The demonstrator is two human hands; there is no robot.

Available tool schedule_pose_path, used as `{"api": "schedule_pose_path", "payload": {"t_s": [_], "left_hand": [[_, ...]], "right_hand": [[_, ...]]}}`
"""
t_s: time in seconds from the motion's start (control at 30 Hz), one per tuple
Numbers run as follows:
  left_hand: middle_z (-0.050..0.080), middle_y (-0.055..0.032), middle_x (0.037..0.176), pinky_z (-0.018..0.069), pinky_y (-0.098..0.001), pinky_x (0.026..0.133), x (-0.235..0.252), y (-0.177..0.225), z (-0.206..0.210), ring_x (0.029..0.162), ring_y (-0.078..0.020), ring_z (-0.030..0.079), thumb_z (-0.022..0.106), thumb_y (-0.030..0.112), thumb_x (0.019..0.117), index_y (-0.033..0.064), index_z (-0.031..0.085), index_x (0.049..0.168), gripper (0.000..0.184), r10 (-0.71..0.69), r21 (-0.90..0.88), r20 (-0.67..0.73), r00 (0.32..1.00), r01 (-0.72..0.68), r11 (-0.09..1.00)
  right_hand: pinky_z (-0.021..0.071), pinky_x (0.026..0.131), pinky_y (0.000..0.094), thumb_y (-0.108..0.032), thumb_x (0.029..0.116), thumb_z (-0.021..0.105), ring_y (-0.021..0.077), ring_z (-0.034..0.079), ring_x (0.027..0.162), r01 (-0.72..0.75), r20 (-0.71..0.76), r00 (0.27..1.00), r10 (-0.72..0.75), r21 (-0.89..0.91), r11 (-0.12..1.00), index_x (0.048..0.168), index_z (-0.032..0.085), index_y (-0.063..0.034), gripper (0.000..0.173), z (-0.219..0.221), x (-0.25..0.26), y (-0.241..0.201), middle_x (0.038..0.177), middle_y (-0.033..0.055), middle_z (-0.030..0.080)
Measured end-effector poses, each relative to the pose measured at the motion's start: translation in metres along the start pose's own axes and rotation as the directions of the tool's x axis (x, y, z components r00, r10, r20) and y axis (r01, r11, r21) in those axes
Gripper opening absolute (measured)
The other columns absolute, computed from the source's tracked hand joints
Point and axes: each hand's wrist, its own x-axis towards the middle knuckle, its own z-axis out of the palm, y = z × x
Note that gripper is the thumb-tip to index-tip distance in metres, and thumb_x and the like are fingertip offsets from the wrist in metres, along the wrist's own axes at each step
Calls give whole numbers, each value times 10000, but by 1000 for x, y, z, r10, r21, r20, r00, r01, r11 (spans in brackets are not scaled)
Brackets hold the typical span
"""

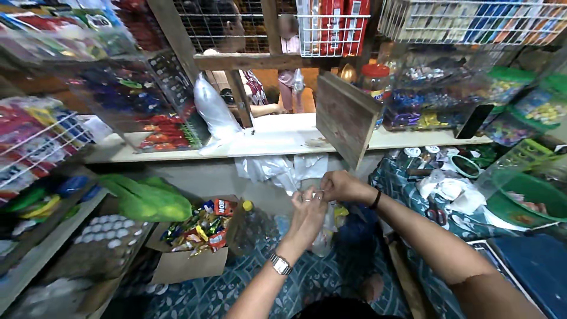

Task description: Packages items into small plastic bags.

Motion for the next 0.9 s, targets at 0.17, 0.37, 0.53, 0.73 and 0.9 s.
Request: {"api": "schedule_pose_path", "payload": {"t_s": [0.17, 0.37, 0.53, 0.73, 0.9], "left_hand": [[771, -25, 1062, 364, -562, 932, -14, 1, 19, 1054, -298, 664, 654, 12, 859, 133, 784, 905, 183, -73, -164, -170, 983, 45, 985], [767, -75, 1038, 497, -270, 985, -19, 2, 20, 1074, -118, 653, 724, 13, 870, 2, 801, 934, 101, -550, -868, 103, 829, 345, 357], [739, -51, 1081, 564, -307, 948, -26, 13, 25, 1037, -106, 681, 607, -41, 912, 3, 771, 943, 173, -587, -946, 325, 741, 252, -205], [717, -2, 1046, 552, -186, 890, -34, 12, 28, 987, -26, 649, 708, 52, 904, 47, 808, 987, 130, -489, -977, 37, 871, 134, 165], [770, 8, 945, 462, -375, 978, -35, 7, 4, 967, -142, 663, 749, 156, 864, 52, 775, 1136, 292, -241, -705, -30, 970, 151, 693]], "right_hand": [[540, 752, 289, 30, 906, 693, 112, 626, 784, -94, 115, 992, 53, 391, 916, 1373, 441, 48, 531, 12, 2, 27, 1025, 145, 642], [539, 743, 268, 9, 964, 622, 79, 622, 780, -65, 97, 995, 13, 555, 830, 1369, 420, 41, 454, 27, -6, 40, 1001, 99, 641], [549, 689, 244, -53, 1028, 510, 60, 621, 704, 1, 20, 999, -27, 791, 612, 1206, 532, -10, 185, 52, -11, 55, 855, -1, 640], [533, 656, 224, -101, 1045, 432, 31, 590, 664, 58, -31, 998, -62, 857, 512, 1051, 612, -64, 184, 68, -25, 54, 780, -66, 607], [558, 713, 241, -83, 1013, 495, 33, 626, 726, 142, -152, 988, -33, 796, 588, 1051, 666, -24, 184, 84, -33, 59, 842, -40, 659]]}}
